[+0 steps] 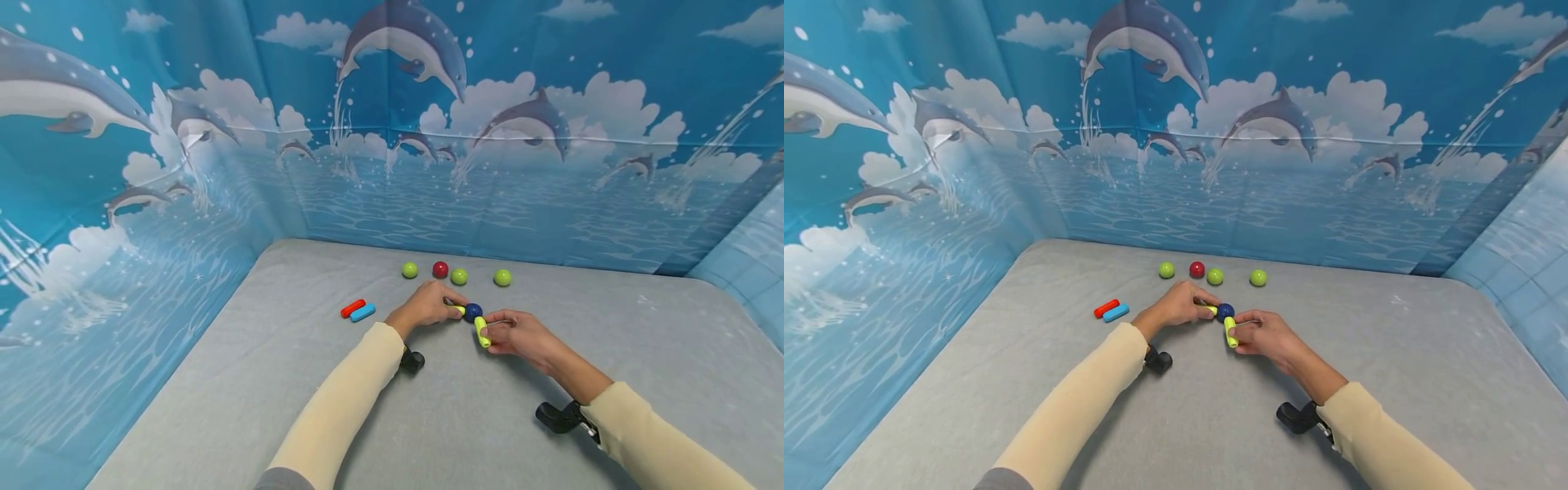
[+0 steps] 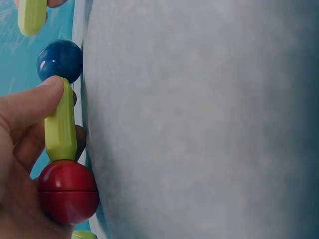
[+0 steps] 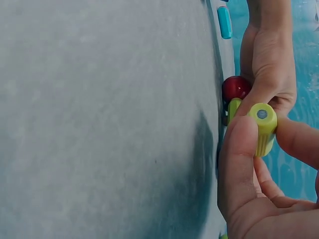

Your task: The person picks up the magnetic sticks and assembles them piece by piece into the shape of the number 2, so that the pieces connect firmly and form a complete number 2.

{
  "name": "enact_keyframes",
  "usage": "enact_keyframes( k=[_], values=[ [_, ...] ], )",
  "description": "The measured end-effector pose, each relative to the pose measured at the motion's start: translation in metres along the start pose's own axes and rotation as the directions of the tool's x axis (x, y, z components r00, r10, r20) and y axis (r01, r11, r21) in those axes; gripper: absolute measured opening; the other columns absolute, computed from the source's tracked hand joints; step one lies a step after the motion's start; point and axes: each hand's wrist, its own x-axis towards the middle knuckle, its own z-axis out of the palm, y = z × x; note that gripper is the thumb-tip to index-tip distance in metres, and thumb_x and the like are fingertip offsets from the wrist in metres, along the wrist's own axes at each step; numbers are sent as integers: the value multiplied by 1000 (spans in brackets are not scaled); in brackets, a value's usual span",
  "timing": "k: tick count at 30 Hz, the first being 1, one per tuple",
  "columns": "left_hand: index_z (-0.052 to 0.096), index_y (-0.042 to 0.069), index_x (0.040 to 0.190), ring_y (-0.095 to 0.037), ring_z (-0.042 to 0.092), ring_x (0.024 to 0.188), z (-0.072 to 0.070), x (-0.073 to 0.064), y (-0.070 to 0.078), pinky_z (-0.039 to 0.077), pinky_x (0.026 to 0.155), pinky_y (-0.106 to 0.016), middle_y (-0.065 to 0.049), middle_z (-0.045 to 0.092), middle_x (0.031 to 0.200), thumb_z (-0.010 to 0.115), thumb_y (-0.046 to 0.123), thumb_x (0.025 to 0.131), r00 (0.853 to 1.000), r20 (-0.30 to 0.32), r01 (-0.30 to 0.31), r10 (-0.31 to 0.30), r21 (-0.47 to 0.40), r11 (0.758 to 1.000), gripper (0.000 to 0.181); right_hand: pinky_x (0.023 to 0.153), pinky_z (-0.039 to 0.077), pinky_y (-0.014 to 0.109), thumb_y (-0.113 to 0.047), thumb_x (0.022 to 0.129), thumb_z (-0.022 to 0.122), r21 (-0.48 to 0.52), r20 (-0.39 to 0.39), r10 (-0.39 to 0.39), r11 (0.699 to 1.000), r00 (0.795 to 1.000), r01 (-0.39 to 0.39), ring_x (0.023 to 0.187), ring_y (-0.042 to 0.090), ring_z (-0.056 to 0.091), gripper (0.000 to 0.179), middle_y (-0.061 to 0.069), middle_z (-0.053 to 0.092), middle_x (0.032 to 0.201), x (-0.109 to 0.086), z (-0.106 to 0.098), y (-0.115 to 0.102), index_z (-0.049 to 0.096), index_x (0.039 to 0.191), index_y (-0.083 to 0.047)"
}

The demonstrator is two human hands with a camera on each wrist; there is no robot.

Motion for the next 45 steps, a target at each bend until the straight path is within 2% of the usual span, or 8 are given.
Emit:
enact_keyframes(
  k=[3,10,17,26,32,36,40,45],
  values=[
    [73,27,121,-8,63,115,0,0,2,46,75,-18,6,71,126,71,23,92,1000,-1,3,-3,12,1000,29,83,58,28,-18,99,59,15,-3,7,1000,1000,-7,90,9,66,55,12,56,118,3,1,1,37,142,8],
    [74,28,120,-9,62,118,0,-1,4,47,81,-19,6,71,126,71,23,92,1000,-7,15,-14,8,1000,28,81,58,26,-18,100,58,26,-6,8,1000,1000,-8,89,9,65,53,13,55,118,7,3,1,37,141,10],
    [74,28,119,-9,63,117,0,-1,3,48,79,-20,6,71,126,72,23,92,1000,-13,24,-24,-17,1000,28,81,57,23,-20,101,57,54,-4,-4,999,1000,4,88,6,65,54,12,54,117,13,2,-2,37,139,11],
    [74,29,120,-10,62,121,2,1,2,50,85,-21,6,70,128,71,26,92,1000,-11,14,-14,-1,1000,28,78,58,22,-21,101,58,112,-15,59,992,998,-57,83,6,65,51,12,53,114,18,6,0,37,137,8],
    [74,31,119,-9,61,122,1,3,1,51,91,-23,7,70,128,71,27,92,999,-5,37,-37,-9,999,28,77,58,21,-20,101,57,136,-6,56,989,998,-54,82,6,65,48,11,52,112,19,5,-1,38,136,8],
    [74,30,119,-9,61,121,0,3,0,51,89,-23,7,70,127,72,27,92,999,3,38,-38,-15,999,27,76,58,21,-20,102,55,142,-3,59,988,998,-58,81,6,65,48,10,54,110,19,5,-1,37,136,7],
    [74,30,119,-9,62,119,0,3,-1,50,85,-21,7,70,127,72,26,92,999,-1,34,-34,-16,999,27,74,57,21,-21,103,53,117,12,50,992,999,-51,80,6,65,47,7,59,104,18,4,0,36,137,7],
    [74,29,119,-9,62,120,-1,3,-2,50,85,-21,6,70,127,72,25,92,1000,-8,15,-16,-13,1000,28,69,51,22,-23,102,52,20,3,18,1000,1000,-18,76,5,58,48,-1,61,92,17,-5,0,36,139,5]
  ],
)
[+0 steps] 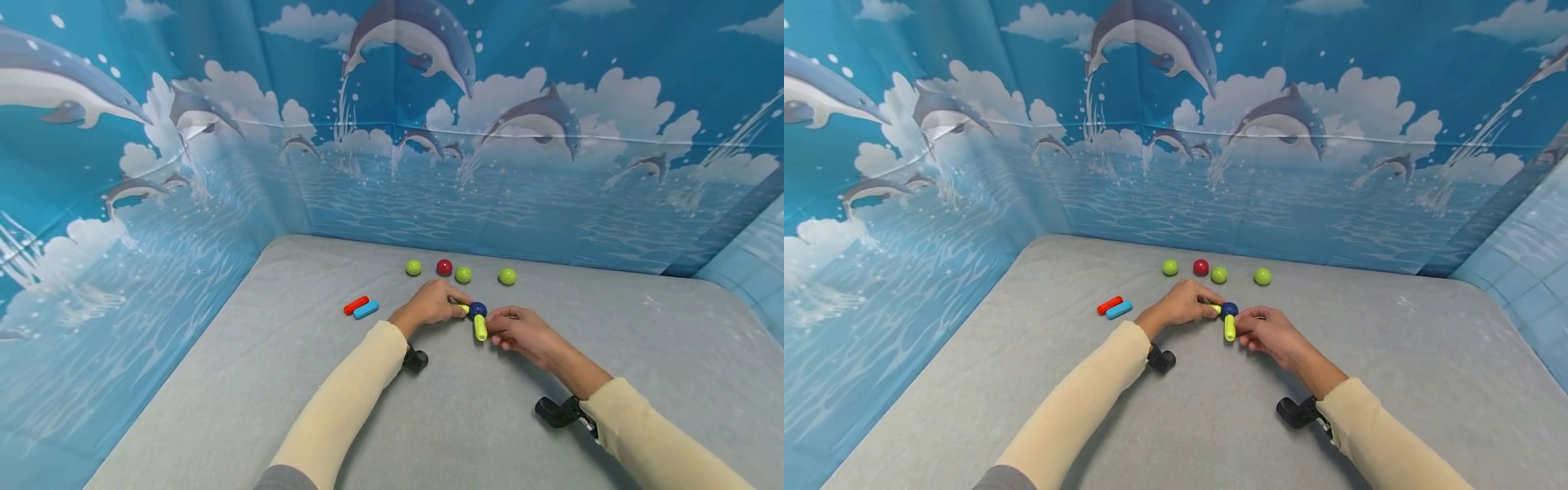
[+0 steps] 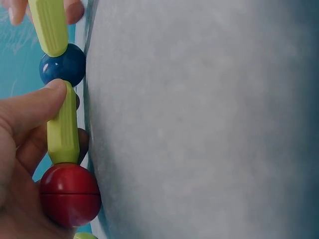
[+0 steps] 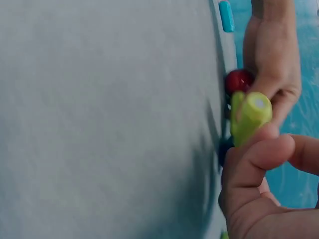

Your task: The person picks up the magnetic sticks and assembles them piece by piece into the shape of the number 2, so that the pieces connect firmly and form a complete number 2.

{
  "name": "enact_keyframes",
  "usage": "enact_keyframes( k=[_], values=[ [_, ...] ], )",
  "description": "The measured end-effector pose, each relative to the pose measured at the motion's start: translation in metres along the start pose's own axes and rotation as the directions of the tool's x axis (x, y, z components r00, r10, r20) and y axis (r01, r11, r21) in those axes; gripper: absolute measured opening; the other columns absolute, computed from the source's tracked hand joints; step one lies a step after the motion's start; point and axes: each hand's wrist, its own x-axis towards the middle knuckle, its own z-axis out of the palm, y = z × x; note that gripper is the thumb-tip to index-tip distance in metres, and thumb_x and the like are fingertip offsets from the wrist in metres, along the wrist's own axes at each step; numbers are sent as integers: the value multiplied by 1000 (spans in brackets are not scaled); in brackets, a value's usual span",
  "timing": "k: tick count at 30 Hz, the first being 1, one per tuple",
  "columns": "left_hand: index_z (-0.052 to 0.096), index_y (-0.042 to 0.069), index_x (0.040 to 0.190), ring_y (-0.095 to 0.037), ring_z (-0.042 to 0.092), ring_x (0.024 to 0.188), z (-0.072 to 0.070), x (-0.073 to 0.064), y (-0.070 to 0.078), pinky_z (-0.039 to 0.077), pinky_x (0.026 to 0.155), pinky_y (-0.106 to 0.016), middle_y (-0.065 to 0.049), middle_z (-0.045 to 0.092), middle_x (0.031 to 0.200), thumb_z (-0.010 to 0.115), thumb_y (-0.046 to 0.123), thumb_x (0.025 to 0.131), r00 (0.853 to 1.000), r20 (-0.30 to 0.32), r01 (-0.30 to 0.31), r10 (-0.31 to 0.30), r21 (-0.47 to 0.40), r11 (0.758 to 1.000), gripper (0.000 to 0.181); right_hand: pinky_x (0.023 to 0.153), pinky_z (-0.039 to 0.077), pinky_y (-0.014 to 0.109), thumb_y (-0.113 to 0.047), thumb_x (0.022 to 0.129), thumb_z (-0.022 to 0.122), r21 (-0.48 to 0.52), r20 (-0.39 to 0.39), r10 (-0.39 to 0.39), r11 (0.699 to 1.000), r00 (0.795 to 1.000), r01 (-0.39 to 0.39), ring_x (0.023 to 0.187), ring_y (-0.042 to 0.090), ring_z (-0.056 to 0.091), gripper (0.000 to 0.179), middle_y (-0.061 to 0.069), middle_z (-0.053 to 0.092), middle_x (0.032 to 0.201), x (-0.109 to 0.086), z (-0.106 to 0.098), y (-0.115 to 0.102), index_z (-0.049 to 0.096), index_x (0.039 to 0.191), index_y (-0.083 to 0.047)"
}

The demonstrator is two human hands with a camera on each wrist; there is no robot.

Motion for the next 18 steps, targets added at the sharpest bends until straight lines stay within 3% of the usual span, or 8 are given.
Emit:
enact_keyframes(
  k=[7,13,16,18],
  values=[
    [74,29,119,-8,62,119,0,-3,1,48,81,-19,6,70,127,73,24,91,1000,-3,11,-11,-14,1000,28,68,49,25,-25,101,55,-35,-42,-41,999,998,39,75,7,57,53,-3,57,100,0,-22,-11,36,143,1],
    [73,29,120,-11,60,125,0,-5,3,51,93,-25,6,69,129,72,25,92,1000,9,26,-26,-16,1000,28,69,50,25,-22,101,54,-47,-103,-25,999,994,20,75,7,58,48,-2,57,103,3,-43,-14,38,141,0],
    [73,29,120,-11,60,124,0,-6,2,50,91,-24,6,69,129,71,25,92,1000,9,13,-13,-7,1000,28,71,51,28,-23,102,50,-200,-190,-93,978,977,55,82,13,62,48,7,60,111,6,-52,-14,40,142,3],
    [73,29,120,-11,60,124,0,-6,3,50,89,-22,6,69,128,71,25,92,1000,8,1,-1,0,1000,28,74,52,34,-24,102,48,-373,-258,-161,926,952,56,92,23,64,48,19,59,120,10,-58,-14,42,141,4]
  ],
)
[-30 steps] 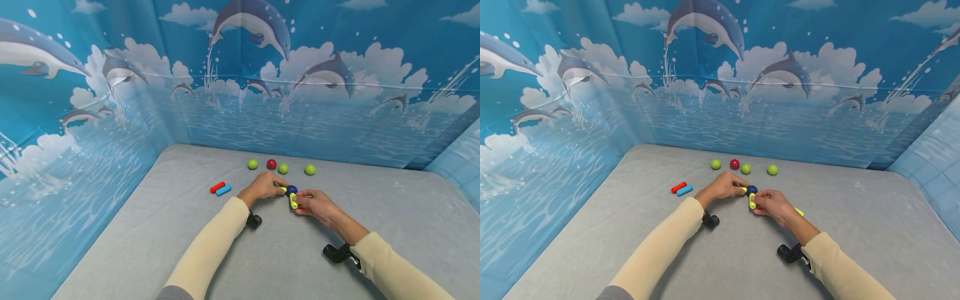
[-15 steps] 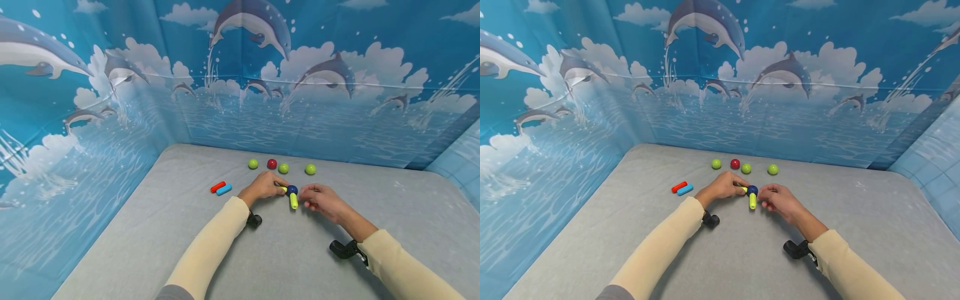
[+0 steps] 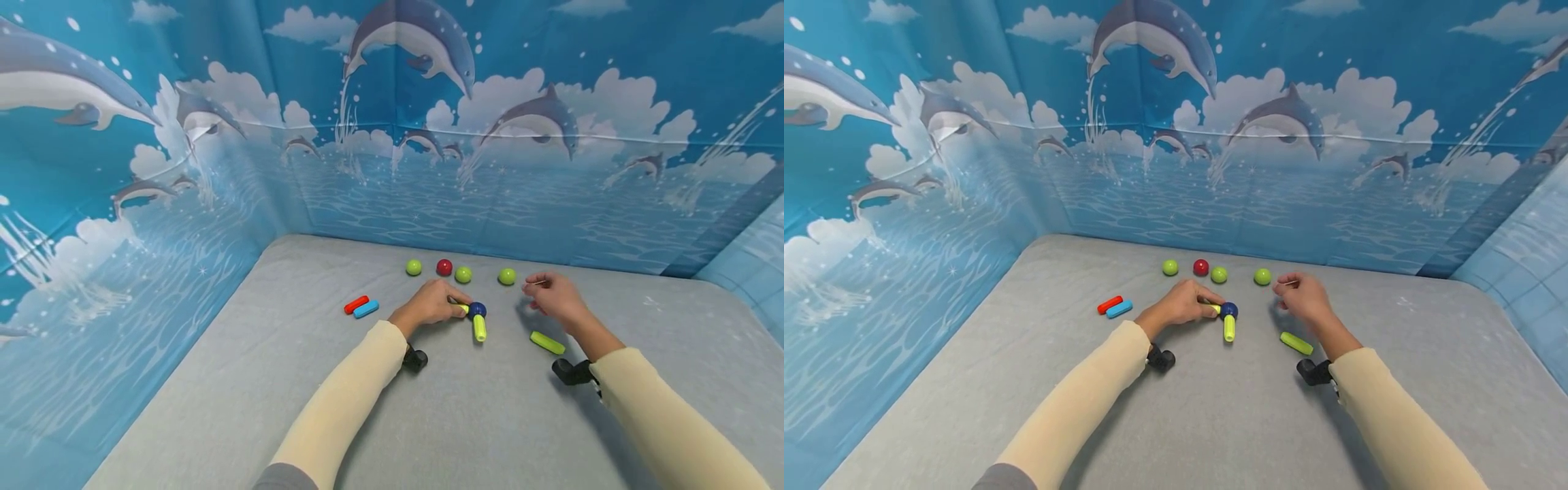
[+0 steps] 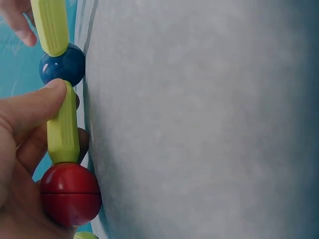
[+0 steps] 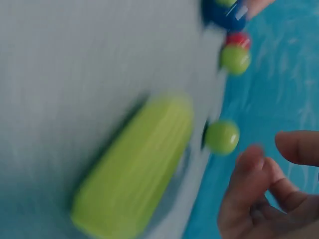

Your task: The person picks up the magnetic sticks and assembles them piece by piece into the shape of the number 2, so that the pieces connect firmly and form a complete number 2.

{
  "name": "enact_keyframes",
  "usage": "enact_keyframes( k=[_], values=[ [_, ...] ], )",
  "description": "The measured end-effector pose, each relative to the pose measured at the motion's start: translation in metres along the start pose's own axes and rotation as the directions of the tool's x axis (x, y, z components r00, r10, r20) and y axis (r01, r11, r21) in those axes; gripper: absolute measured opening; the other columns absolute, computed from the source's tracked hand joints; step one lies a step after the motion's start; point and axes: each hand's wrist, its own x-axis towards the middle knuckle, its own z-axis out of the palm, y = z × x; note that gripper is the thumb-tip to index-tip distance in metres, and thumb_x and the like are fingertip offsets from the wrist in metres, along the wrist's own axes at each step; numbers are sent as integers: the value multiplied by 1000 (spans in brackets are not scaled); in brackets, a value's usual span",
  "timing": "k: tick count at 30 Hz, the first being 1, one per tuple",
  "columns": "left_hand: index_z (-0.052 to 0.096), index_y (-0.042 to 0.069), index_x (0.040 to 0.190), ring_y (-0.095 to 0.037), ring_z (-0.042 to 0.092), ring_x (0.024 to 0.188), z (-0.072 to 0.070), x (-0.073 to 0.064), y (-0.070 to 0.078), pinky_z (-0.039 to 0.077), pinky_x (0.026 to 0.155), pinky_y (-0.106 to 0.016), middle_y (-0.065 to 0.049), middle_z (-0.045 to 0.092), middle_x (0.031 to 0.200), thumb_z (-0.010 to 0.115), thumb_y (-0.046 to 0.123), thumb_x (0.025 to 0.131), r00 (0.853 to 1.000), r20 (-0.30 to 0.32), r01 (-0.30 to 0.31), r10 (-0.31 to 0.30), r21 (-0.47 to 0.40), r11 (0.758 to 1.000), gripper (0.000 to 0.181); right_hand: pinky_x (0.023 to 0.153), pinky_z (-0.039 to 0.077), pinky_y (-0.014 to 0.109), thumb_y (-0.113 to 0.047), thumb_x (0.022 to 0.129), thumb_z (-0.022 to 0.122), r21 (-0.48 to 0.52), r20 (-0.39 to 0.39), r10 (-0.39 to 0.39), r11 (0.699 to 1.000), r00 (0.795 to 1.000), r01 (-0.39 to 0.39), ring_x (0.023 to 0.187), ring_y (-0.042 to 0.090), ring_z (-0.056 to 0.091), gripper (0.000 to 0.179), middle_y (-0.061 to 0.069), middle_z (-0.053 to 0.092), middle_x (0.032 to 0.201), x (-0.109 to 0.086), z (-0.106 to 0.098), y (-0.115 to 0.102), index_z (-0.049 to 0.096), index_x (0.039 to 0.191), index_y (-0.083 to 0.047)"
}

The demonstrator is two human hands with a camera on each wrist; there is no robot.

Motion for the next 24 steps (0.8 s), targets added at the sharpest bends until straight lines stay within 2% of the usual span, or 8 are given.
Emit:
enact_keyframes(
  k=[2,5,11,13,17,21,24],
  values=[
    [73,28,120,-10,60,123,-1,-1,-1,48,86,-20,6,70,128,71,24,92,1000,-4,-8,8,5,1000,28,78,52,42,-25,102,47,-181,-68,-38,983,997,25,102,36,63,48,28,57,128,7,-2,0,44,141,4],
    [73,28,120,-10,61,123,-1,-2,-1,48,85,-19,5,70,128,72,24,92,1000,-7,-12,12,3,1000,29,87,49,55,-24,101,48,-345,-71,-66,938,995,38,118,49,54,51,35,49,137,18,-3,-1,41,145,2],
    [73,28,121,-10,60,124,-1,-2,-2,49,89,-22,6,70,128,72,24,92,1000,-8,-12,12,4,1000,29,96,43,65,-15,98,50,-464,33,-160,872,987,157,126,55,46,55,39,43,142,40,0,-5,37,150,-1],
    [73,29,120,-11,60,124,-1,-2,-1,49,90,-22,6,70,127,72,24,92,1000,-10,-14,14,6,1000,29,97,43,65,-12,97,51,-475,59,-171,862,984,178,127,55,45,55,39,43,142,45,1,-6,38,149,-1],
    [74,30,118,-11,60,123,1,-1,0,50,90,-23,6,70,127,72,25,91,1000,-12,-9,9,1,1000,28,97,44,62,-9,96,53,-459,68,-140,875,988,156,125,53,47,53,40,45,138,50,4,-3,40,146,2],
    [74,29,119,-10,60,124,1,-2,-1,49,92,-22,6,70,127,73,24,91,1000,-7,-6,6,-2,1000,28,98,44,61,-6,96,54,-415,29,-104,904,994,107,124,52,48,48,39,46,137,51,9,2,44,142,2],
    [74,30,119,-10,60,123,1,-3,-2,49,88,-21,6,70,127,72,25,91,1000,-11,-1,2,3,1000,28,100,43,61,-5,96,54,-399,4,-104,912,995,97,125,52,47,46,38,46,138,52,12,4,45,141,1]
  ],
)
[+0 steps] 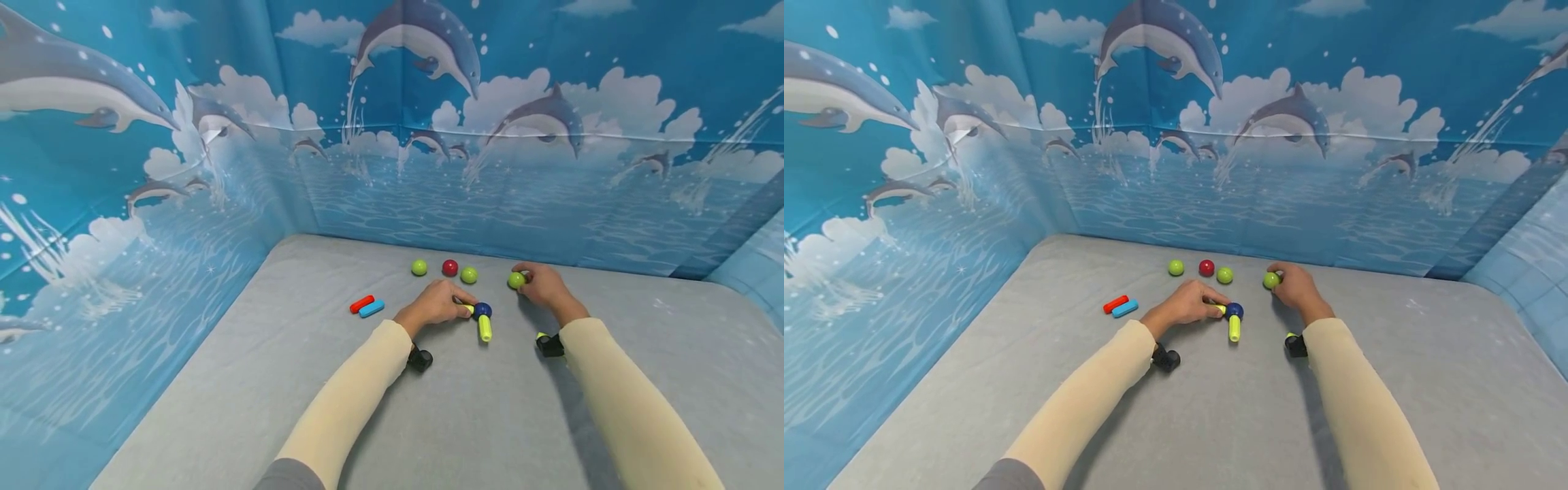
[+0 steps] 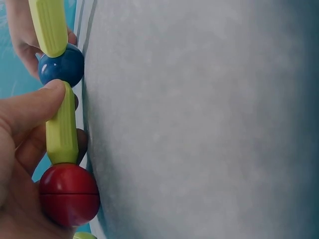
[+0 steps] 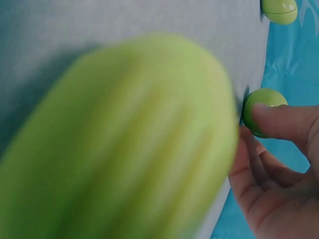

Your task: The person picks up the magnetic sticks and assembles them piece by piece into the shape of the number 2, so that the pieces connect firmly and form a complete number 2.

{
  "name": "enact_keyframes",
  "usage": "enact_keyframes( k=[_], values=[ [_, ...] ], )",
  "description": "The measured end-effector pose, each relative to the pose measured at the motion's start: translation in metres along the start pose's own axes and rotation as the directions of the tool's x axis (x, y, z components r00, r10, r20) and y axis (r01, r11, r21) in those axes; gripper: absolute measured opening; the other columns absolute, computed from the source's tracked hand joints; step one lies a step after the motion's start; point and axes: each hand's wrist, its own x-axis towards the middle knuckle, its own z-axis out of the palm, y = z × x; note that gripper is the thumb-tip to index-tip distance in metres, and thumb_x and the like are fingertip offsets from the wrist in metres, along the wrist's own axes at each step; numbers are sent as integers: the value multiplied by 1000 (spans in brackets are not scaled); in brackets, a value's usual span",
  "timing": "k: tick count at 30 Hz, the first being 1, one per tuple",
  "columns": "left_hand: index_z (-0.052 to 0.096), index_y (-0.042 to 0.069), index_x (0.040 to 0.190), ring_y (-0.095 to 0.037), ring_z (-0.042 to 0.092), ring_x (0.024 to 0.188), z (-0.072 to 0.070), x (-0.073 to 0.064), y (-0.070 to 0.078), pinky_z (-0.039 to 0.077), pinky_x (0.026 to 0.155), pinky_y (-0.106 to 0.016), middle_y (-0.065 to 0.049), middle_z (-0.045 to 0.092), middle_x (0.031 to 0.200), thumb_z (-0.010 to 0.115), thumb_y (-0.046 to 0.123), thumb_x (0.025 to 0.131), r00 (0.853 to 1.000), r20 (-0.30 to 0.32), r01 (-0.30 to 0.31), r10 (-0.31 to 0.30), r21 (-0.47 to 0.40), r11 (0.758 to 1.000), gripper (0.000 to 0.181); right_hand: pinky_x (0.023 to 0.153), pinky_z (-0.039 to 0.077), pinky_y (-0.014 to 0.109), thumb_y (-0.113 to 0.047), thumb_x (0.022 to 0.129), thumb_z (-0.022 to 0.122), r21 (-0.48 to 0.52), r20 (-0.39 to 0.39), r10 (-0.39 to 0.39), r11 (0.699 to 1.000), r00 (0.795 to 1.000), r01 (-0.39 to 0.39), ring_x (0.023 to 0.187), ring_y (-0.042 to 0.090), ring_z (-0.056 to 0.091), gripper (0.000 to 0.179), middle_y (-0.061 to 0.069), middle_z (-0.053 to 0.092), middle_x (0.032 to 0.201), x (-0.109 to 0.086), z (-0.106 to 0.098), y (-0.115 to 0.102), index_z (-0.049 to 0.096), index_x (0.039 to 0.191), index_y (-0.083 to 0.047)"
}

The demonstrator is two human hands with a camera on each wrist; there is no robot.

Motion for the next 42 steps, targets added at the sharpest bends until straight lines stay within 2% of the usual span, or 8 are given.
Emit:
enact_keyframes(
  k=[6,13,17,23,27,34,39,42],
  values=[
    [73,30,119,-8,61,118,1,0,-1,45,79,-17,6,69,129,72,25,92,1000,6,1,-1,0,1000,28,100,42,61,-8,95,56,-27,-40,-9,1000,999,8,125,52,46,46,36,49,137,-4,1,4,48,138,6],
    [74,27,119,-4,55,89,2,1,-4,40,68,-17,4,72,124,72,22,91,1000,5,-31,31,-25,999,28,93,48,59,-12,95,58,-24,0,-57,998,998,57,121,51,51,48,36,51,136,-10,-3,3,49,139,4],
    [74,27,119,0,56,95,2,0,-6,40,71,-16,4,71,125,72,23,91,1000,9,-24,25,-28,999,28,91,49,59,-11,94,57,-28,23,-92,995,996,92,121,53,51,46,36,51,136,-12,-3,3,52,138,-1],
    [74,28,119,-5,58,93,0,-1,-3,41,68,-17,4,71,126,72,24,91,1000,10,-9,9,-21,1000,28,90,48,58,-12,95,57,1,3,-66,998,998,66,121,51,51,41,36,49,137,-15,-1,3,51,134,1],
    [74,29,119,-4,61,107,0,-1,-1,42,73,-16,5,71,126,72,24,91,1000,11,-6,6,-13,1000,28,85,50,54,-13,95,59,3,-10,-68,998,998,68,115,48,55,37,35,51,134,-17,-1,2,51,130,0],
    [74,28,118,-7,63,113,-1,-2,-1,43,75,-16,4,71,126,72,24,91,1000,7,-11,11,-16,1000,28,91,46,61,-10,99,50,-35,-53,-98,995,994,96,121,52,49,43,34,51,136,-23,-2,-2,48,141,-4],
    [74,28,119,-9,62,118,-2,-1,-1,45,77,-17,4,71,127,73,24,91,1000,7,-10,10,-15,1000,28,86,48,55,-14,100,50,4,-74,-93,996,993,93,118,48,51,40,31,51,134,-27,-4,-6,50,137,-2],
    [74,28,119,-9,62,118,-1,-1,-1,45,77,-17,4,71,127,73,24,91,1000,11,-10,10,-16,1000,28,85,49,53,-15,100,51,14,-88,-129,991,988,131,114,45,55,37,29,55,130,-32,-5,-9,51,134,0]
  ],
)
